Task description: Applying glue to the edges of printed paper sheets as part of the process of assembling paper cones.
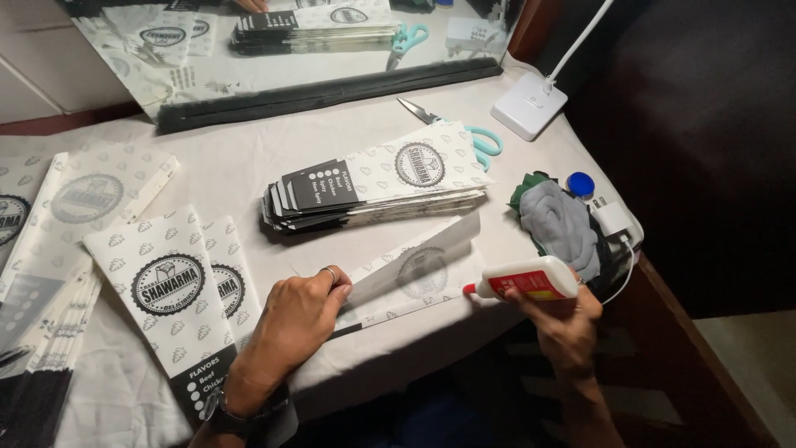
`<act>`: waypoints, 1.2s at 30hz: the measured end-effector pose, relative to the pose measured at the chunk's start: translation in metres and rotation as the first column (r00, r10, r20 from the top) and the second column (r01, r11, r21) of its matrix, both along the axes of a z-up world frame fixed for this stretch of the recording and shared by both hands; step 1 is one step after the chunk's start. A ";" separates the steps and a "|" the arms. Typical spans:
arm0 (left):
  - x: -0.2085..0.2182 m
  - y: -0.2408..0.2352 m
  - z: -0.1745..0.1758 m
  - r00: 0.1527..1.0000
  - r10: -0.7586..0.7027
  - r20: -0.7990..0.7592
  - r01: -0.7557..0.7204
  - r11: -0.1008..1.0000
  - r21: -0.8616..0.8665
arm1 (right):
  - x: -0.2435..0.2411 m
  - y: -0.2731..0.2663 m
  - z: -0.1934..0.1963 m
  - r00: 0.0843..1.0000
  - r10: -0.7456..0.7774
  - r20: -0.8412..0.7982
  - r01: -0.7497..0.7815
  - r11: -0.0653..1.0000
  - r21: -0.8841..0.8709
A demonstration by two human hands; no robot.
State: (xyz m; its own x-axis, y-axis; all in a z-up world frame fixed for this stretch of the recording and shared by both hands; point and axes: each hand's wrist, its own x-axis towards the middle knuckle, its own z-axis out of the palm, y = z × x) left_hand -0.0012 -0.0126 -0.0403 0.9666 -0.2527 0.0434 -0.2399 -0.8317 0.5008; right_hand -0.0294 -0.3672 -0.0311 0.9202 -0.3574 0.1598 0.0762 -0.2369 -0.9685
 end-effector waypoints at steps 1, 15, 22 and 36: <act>0.000 0.000 0.001 1.000 0.002 -0.018 -0.002 1.000 -0.002 | 0.001 -0.002 0.001 1.000 -0.025 -0.009 0.024 0.999 -0.023; 0.005 0.002 0.000 0.998 0.018 -0.058 -0.018 1.000 0.013 | 0.005 -0.005 -0.004 1.000 -0.022 -0.022 0.023 0.998 0.052; 0.013 0.004 0.002 0.998 -0.001 -0.059 -0.003 0.998 -0.064 | 0.010 0.000 -0.025 0.994 -0.107 0.030 0.105 0.993 0.058; 0.030 0.015 0.024 0.972 -0.044 -0.231 0.003 0.985 -0.174 | -0.015 0.161 -0.026 0.936 0.347 0.058 -0.349 0.894 0.282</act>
State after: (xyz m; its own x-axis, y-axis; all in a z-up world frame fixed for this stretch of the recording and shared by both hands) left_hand 0.0289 0.0021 -0.0164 0.9489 -0.2839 -0.1380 -0.1178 -0.7241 0.6795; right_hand -0.0444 -0.2066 -0.0567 0.9934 -0.0457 0.1057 0.1094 0.0903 -0.9899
